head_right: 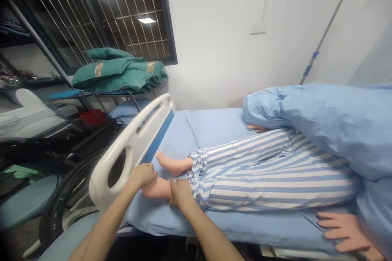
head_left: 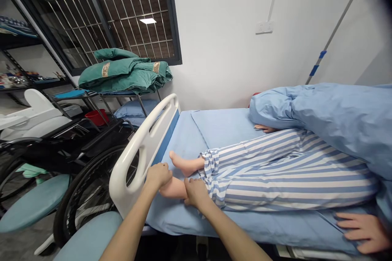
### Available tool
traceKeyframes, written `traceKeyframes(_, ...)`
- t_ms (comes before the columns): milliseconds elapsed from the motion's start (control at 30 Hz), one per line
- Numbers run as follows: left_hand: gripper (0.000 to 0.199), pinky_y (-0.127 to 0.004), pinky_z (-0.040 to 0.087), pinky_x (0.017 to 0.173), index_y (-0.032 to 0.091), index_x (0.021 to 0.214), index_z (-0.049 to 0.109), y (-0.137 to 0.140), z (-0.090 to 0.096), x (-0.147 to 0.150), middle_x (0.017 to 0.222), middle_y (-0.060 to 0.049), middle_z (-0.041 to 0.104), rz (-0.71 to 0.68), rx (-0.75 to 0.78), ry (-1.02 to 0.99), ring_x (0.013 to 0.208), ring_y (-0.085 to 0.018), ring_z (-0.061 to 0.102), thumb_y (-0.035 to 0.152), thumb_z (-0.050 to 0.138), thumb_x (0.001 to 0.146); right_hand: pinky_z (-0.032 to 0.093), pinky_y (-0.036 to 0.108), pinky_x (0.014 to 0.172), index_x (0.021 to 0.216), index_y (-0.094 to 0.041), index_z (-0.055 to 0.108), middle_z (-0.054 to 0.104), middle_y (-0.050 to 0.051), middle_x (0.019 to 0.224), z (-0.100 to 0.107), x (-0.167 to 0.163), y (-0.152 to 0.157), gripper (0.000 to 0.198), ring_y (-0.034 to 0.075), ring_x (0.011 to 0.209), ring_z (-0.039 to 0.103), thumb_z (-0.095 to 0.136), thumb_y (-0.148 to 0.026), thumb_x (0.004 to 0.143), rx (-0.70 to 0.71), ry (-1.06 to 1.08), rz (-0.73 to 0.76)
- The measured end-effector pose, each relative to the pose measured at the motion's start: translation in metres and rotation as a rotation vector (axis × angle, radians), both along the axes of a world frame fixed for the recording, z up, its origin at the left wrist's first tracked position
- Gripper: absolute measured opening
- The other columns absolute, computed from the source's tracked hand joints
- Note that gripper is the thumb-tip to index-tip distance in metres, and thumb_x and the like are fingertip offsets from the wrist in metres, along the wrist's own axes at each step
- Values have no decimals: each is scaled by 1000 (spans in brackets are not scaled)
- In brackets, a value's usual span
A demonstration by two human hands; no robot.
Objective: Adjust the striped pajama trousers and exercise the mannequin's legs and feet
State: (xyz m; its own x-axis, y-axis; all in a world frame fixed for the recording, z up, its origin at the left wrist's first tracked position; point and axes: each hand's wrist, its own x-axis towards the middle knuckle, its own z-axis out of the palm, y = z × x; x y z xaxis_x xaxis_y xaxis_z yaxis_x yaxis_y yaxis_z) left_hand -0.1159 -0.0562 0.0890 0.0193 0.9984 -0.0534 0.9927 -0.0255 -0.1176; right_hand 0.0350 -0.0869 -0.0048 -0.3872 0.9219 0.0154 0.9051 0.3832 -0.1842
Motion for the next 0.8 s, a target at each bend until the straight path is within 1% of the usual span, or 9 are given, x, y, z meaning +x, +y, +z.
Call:
traceKeyframes(67,36,-34,41,65,14,83,63,-12,-10,1,82,-14,65,63,149,6,77,-25,60,30,31,79,41,37,68,101,-17,49,61,11,89,1,1,-1,57,28,76,57,69,-38,52,-7,3,-1)
traceKeyframes(167,41,-28,38,59,17,82,61,-33,-25,4,74,-10,64,207,376,-43,69,-20,60,31,22,85,40,36,69,103,-18,48,60,11,92,3,2,-3,59,28,80,57,68,-42,54,-6,10,8)
traceKeyframes(233,42,-26,36,57,18,84,59,-44,-32,8,75,-8,63,262,452,-104,69,-18,59,32,19,87,39,35,70,104,-18,48,60,11,93,4,3,-5,58,28,82,57,67,-42,55,-5,7,11)
traceKeyframes(367,40,-25,36,58,18,102,53,-59,-39,15,88,-9,62,252,540,-160,78,-17,57,33,19,88,39,35,70,102,-17,49,61,11,92,7,3,-7,54,27,82,57,66,-41,57,-28,6,-2)
traceKeyframes(433,42,-25,37,58,14,111,48,-66,-43,15,97,-11,59,222,563,-133,82,-19,56,35,20,87,40,35,70,100,-17,49,61,11,92,7,3,-8,53,26,82,57,66,-41,56,-34,18,-1)
traceKeyframes(533,47,-26,38,58,10,111,46,-73,-46,13,102,-15,55,204,570,-74,86,-21,55,39,20,86,40,35,70,100,-17,48,60,11,92,6,3,-7,53,26,82,57,66,-41,57,-21,24,1)
traceKeyframes(600,47,-26,37,56,10,106,49,-74,-44,11,96,-14,57,192,538,-40,85,-22,56,40,19,86,40,35,70,100,-17,48,60,11,91,5,3,-6,52,26,82,57,65,-42,57,-15,20,-3)
traceKeyframes(667,45,-26,37,54,12,101,50,-72,-39,9,88,-12,60,188,482,-10,77,-21,58,40,18,86,40,35,70,98,-17,48,60,11,91,3,3,-5,52,26,82,57,66,-42,57,-13,17,-7)
traceKeyframes(800,45,-27,37,53,15,104,50,-62,-21,5,68,-9,62,184,349,82,63,-22,59,40,19,86,39,36,70,98,-17,47,60,11,89,3,3,-4,53,26,79,57,67,-43,55,4,12,0)
